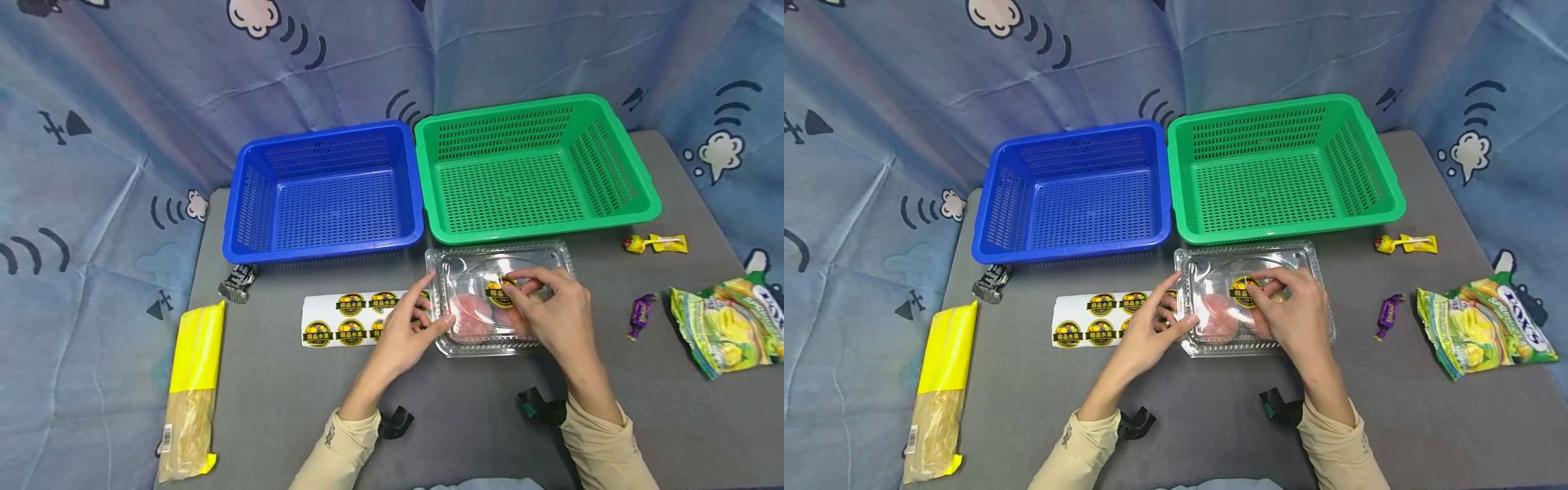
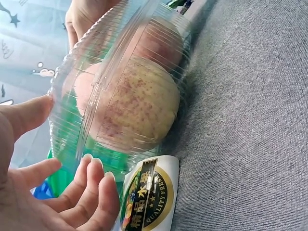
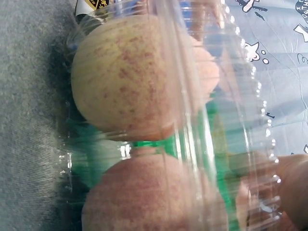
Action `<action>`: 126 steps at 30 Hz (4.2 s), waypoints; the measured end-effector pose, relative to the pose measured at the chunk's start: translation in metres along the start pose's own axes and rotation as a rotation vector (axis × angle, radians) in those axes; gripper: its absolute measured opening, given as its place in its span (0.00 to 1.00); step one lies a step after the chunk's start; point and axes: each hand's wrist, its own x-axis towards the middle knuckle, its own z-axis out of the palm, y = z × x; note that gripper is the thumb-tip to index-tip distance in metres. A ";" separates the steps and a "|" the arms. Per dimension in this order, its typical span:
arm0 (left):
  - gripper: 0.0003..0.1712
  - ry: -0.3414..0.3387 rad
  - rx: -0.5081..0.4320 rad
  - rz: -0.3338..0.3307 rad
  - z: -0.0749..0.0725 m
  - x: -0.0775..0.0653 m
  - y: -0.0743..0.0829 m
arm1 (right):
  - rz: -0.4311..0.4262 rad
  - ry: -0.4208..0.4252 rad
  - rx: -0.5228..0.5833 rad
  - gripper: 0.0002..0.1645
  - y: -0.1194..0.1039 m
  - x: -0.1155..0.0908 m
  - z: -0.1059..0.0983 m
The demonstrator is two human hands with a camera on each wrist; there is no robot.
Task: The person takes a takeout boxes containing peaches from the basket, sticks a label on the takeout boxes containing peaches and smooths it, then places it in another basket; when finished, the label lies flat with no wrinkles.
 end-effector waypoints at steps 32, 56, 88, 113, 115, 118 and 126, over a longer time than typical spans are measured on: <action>0.44 0.000 -0.010 -0.005 0.001 -0.001 0.000 | -0.071 0.005 0.036 0.15 0.002 0.001 0.000; 0.44 0.002 -0.024 0.000 0.001 -0.001 -0.001 | -0.036 -0.040 -0.031 0.22 -0.001 -0.001 0.004; 0.46 -0.037 -0.102 -0.098 0.000 -0.002 0.002 | -0.041 -0.162 -0.057 0.37 0.050 0.051 -0.074; 0.45 -0.074 -0.232 -0.100 0.002 -0.004 0.003 | -0.018 -0.262 -0.041 0.24 0.095 0.098 -0.086; 0.45 -0.067 -0.230 -0.093 0.002 -0.004 0.003 | -0.011 -0.270 -0.049 0.22 0.095 0.099 -0.085; 0.46 -0.062 -0.225 -0.084 0.003 -0.006 0.004 | -0.001 -0.281 -0.059 0.21 0.093 0.101 -0.085; 0.47 -0.076 -0.230 -0.070 0.003 -0.011 0.009 | 0.009 -0.327 -0.085 0.21 0.090 0.105 -0.088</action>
